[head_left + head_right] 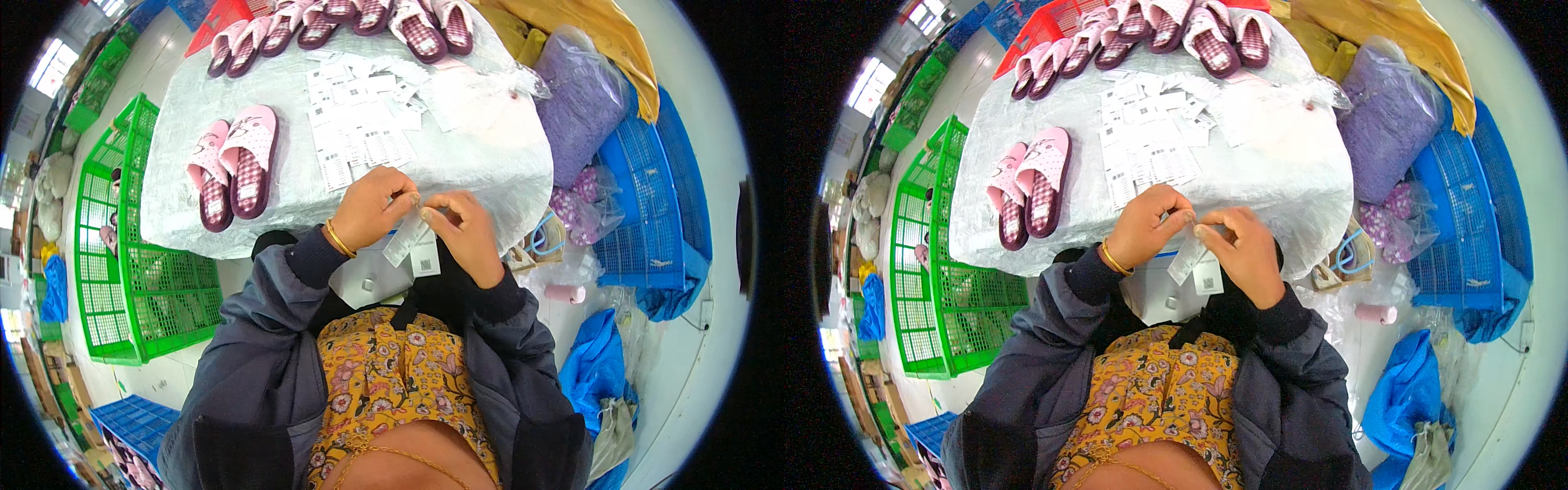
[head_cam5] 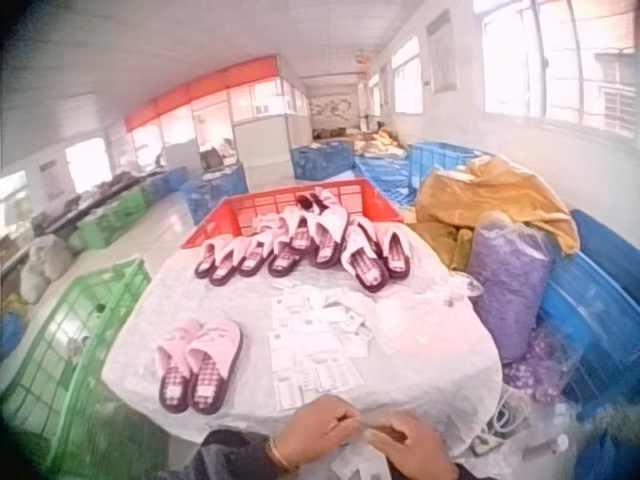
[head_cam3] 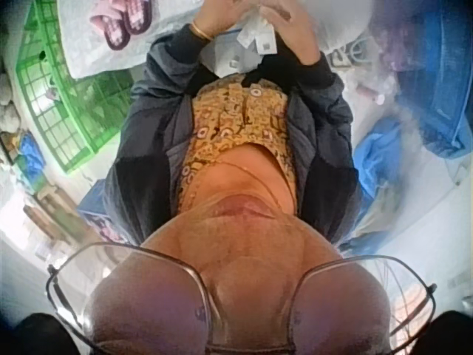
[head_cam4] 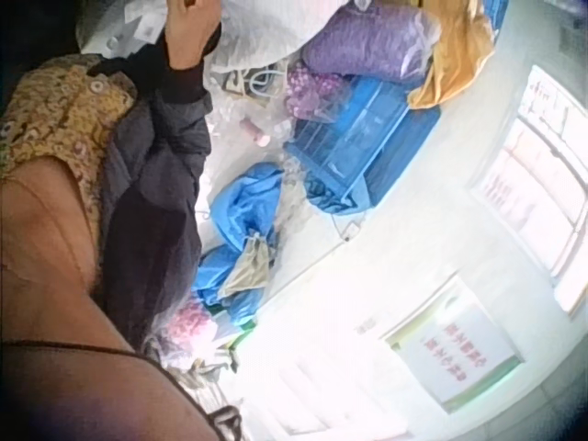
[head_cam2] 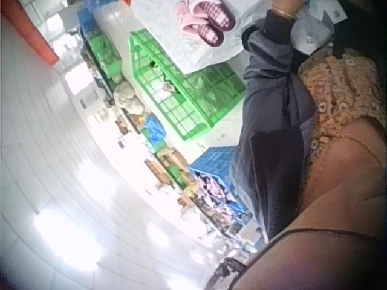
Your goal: The person repeatedly picks up small white paper tags and attaches them to pairs of pink and maroon checkered slippers. They handle the slippers one pair at a time, affixing the tags to the upper part of each slipper before placing them back on the table.
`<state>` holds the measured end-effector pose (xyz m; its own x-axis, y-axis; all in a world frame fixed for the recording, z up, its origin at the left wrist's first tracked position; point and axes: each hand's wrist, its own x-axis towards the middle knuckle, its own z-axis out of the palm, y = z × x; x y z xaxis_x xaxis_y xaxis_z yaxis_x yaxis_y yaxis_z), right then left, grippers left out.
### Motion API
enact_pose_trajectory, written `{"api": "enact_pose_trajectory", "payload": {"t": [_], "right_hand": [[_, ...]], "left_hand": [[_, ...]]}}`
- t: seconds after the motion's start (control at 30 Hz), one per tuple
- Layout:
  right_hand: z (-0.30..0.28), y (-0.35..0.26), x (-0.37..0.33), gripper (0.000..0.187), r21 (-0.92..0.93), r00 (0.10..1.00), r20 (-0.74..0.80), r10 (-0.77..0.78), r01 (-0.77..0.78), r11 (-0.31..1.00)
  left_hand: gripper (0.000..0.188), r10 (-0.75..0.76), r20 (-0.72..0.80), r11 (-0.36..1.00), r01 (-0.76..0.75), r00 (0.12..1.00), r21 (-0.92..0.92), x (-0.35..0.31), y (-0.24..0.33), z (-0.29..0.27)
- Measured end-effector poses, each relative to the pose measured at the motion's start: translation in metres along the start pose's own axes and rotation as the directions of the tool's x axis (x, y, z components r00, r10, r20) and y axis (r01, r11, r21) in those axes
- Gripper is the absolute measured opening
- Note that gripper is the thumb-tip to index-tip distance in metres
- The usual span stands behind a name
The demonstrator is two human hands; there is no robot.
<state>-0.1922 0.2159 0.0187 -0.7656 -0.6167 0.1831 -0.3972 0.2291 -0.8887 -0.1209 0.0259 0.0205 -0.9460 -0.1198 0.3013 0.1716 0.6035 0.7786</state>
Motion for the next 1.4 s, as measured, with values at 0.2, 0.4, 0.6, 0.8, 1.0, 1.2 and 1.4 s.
{"api": "enact_pose_trajectory", "payload": {"t": [0.2,0.4,0.6,0.8,1.0,1.2,1.4], "right_hand": [[0.016,-0.018,-0.002,0.015,0.243,0.994,0.042,0.101,-0.108,0.964],[0.033,-0.017,-0.001,0.015,0.269,0.972,0.201,0.123,-0.175,0.947],[0.028,-0.035,-0.002,0.009,0.521,0.917,0.395,-0.063,-0.166,0.837],[0.039,-0.054,0.021,0.006,0.571,0.926,0.31,-0.216,0.0,0.821],[0.043,-0.096,0.023,0.009,0.422,0.915,0.286,-0.285,0.146,0.895],[0.054,-0.106,0.023,0.013,0.641,0.899,0.311,-0.31,0.042,0.767],[0.108,-0.132,0.043,0.012,0.423,0.916,0.345,-0.205,0.043,0.905]], "left_hand": [[0.012,0.08,-0.058,0.997,-0.081,0.995,-0.014,-0.018,0.013,-0.015],[0.013,0.184,-0.197,0.98,-0.164,0.963,0.112,-0.047,0.0,-0.065],[0.033,0.156,-0.022,0.533,-0.065,0.988,0.844,-0.081,-0.076,-0.221],[0.038,0.199,0.226,0.345,-0.284,0.954,0.894,-0.083,-0.136,-0.264],[0.038,0.253,0.238,0.307,-0.311,0.938,0.899,-0.068,-0.161,-0.265],[0.033,0.203,0.267,0.344,-0.324,0.942,0.881,-0.06,-0.141,-0.268],[0.022,0.267,0.237,0.318,-0.318,0.934,0.893,-0.052,-0.12,-0.221]]}}
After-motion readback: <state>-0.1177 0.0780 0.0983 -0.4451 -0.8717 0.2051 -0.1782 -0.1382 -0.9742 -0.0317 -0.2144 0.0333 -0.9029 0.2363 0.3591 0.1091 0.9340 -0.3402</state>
